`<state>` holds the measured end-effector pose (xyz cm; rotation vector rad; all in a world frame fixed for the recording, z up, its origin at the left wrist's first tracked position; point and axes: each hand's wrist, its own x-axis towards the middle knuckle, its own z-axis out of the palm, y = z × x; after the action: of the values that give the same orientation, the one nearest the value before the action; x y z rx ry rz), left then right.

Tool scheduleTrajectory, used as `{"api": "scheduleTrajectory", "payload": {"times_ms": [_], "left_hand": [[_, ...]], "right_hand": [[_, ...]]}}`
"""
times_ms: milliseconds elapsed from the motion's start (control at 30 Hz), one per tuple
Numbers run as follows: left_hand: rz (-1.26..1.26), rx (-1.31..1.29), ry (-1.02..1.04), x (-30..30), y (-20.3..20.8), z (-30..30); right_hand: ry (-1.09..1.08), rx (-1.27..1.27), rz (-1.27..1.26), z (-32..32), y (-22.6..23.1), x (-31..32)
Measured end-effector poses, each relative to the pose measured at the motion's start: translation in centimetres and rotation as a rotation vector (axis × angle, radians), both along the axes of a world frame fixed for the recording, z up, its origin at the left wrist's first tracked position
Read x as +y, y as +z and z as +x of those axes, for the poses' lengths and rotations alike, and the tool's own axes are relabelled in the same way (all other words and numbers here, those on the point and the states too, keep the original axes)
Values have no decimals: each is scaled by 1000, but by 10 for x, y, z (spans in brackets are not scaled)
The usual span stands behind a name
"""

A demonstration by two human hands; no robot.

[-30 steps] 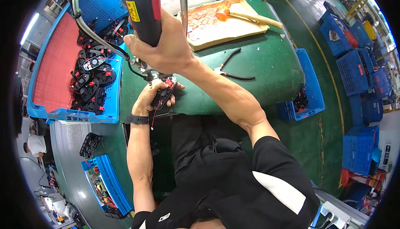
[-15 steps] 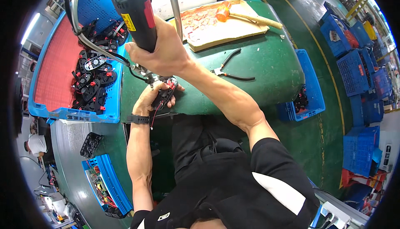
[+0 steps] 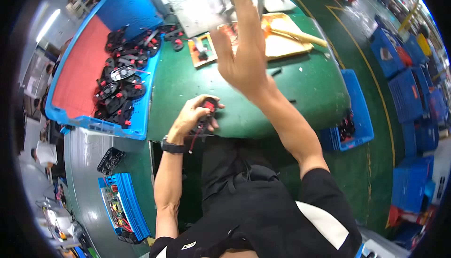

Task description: Assembling electronic components at a factory workbench using a pneumatic screwdriver.

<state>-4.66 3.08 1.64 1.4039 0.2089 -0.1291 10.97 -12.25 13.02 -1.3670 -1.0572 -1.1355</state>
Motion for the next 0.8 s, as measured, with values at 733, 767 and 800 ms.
{"api": "scheduleTrajectory", "payload": {"times_ms": [733, 767, 800], "left_hand": [[2317, 342, 677, 206, -15, -38], [2316, 320, 669, 202, -13, -30], [2296, 328, 620, 199, -10, -25]], "right_hand": [[-19, 1317, 502, 122, -172, -277], [-53, 1246, 365, 125, -169, -267], [-149, 1114, 197, 123, -163, -242]]}}
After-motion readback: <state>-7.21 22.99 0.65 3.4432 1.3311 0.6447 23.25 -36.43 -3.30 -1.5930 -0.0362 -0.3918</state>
